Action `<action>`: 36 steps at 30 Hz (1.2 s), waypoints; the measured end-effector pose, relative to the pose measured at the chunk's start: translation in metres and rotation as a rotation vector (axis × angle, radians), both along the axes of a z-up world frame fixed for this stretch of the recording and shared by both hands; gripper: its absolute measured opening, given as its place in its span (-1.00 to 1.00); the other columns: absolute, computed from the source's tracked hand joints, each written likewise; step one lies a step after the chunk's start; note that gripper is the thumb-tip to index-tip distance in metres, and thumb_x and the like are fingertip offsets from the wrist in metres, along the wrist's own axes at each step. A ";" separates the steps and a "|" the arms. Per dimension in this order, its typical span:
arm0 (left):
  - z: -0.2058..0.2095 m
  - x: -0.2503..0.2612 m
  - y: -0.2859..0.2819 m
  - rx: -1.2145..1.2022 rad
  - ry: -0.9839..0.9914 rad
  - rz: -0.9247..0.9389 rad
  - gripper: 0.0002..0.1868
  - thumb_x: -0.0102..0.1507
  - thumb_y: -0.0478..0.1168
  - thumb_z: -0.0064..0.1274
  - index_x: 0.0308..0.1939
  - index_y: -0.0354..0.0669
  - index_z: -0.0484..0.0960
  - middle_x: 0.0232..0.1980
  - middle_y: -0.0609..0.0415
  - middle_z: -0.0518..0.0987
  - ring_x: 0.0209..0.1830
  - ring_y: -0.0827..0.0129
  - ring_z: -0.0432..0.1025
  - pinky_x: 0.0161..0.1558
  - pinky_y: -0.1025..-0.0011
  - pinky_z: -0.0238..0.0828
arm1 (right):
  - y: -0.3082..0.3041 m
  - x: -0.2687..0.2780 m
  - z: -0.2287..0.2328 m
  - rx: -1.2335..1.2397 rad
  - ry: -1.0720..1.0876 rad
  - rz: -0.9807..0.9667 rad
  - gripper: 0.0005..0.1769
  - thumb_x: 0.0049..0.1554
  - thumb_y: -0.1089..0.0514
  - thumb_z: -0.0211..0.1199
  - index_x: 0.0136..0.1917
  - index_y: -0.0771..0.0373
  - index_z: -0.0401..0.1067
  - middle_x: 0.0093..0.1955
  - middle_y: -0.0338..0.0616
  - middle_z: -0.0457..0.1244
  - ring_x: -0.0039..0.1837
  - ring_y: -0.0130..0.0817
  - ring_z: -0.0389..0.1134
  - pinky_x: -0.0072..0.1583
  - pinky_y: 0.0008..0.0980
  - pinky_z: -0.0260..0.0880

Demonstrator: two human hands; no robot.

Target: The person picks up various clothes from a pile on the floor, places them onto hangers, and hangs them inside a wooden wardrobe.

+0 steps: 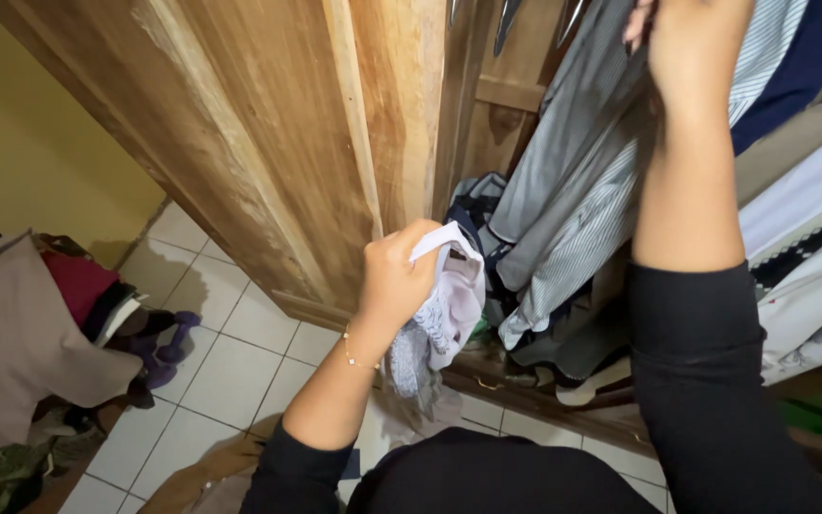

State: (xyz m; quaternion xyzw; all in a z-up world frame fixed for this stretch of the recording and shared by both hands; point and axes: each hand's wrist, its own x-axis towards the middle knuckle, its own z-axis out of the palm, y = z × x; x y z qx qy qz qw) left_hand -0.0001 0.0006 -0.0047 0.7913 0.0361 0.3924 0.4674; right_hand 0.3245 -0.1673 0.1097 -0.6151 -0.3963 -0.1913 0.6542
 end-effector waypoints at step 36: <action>-0.017 -0.005 -0.006 0.018 -0.022 0.103 -0.92 0.25 -0.35 0.19 -0.19 -0.17 0.62 -0.39 -0.07 0.61 -0.45 0.27 0.57 -0.36 0.41 0.46 | -0.176 -0.156 -0.202 0.063 0.418 -0.031 -0.79 0.47 0.24 0.02 0.12 0.37 0.45 -0.30 -0.30 0.12 -0.30 -0.59 0.05 -0.20 -0.56 0.08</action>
